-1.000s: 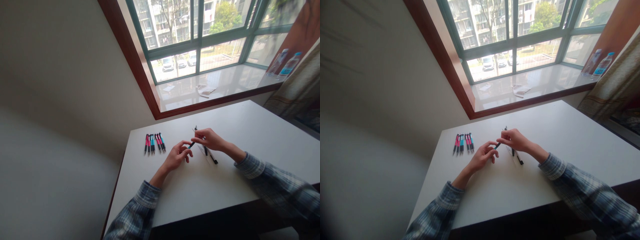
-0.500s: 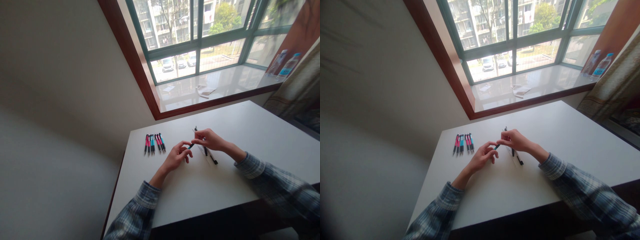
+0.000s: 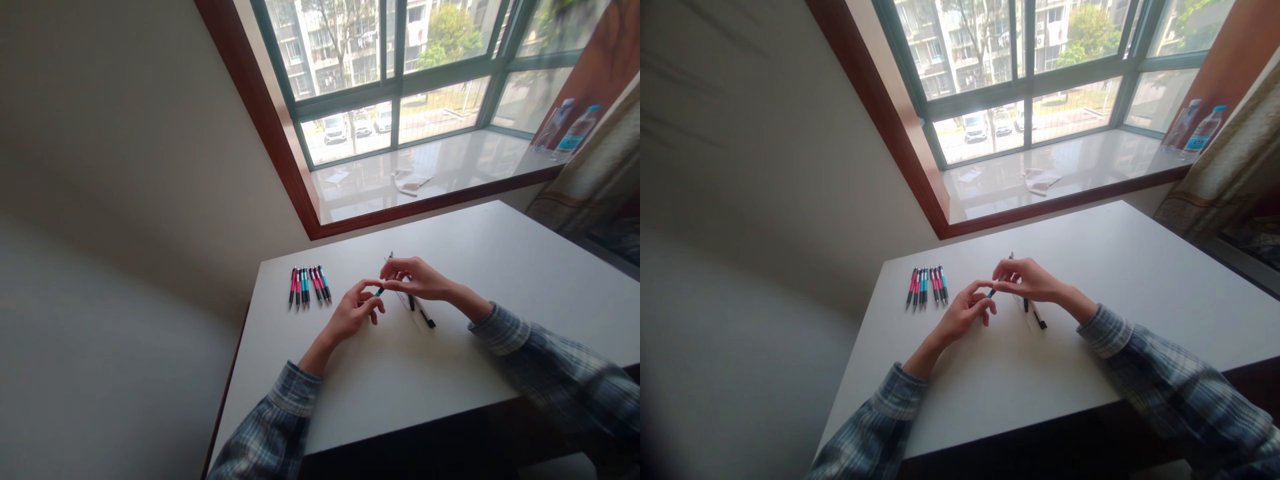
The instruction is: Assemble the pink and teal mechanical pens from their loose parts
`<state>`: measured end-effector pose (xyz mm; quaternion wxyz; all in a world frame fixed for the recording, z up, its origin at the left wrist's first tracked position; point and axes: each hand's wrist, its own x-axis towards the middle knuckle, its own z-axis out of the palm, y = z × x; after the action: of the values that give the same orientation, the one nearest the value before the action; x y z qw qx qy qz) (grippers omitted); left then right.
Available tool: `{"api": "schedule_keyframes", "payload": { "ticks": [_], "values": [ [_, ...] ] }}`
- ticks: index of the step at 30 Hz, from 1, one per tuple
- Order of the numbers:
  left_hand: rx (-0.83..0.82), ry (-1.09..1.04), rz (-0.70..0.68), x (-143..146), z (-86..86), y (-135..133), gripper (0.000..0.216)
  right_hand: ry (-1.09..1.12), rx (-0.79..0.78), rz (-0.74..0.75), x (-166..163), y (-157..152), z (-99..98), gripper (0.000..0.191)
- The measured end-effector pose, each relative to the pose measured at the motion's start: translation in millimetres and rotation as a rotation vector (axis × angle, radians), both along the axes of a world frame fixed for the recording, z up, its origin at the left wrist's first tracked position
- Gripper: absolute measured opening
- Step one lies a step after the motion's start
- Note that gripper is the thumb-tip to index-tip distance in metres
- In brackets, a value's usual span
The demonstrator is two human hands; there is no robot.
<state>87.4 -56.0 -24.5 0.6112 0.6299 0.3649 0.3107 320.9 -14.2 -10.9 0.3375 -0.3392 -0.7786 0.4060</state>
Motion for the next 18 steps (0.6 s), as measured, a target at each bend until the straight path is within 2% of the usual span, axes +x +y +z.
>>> {"api": "schedule_keyframes", "payload": {
  "ticks": [6, 9, 13, 18],
  "values": [
    [-0.002, -0.008, 0.006, 1, -1.1, 0, 0.054, -0.032, 0.013, -0.097, 1, 0, -2.9, 0.048],
    [0.002, -0.035, 0.038, -1, -0.9, 1, 0.055, 0.057, -0.054, 0.006, 0, 0, -3.3, 0.035],
    [0.017, -0.053, 0.047, -3, 1.7, 3, 0.056, 0.151, -0.156, 0.113, -1, 0, -3.3, 0.046],
    [-0.010, -0.090, -0.007, -1, 4.5, 0, 0.059, 0.230, -0.253, 0.110, -6, 1, -10.2, 0.032]
  ]
}}
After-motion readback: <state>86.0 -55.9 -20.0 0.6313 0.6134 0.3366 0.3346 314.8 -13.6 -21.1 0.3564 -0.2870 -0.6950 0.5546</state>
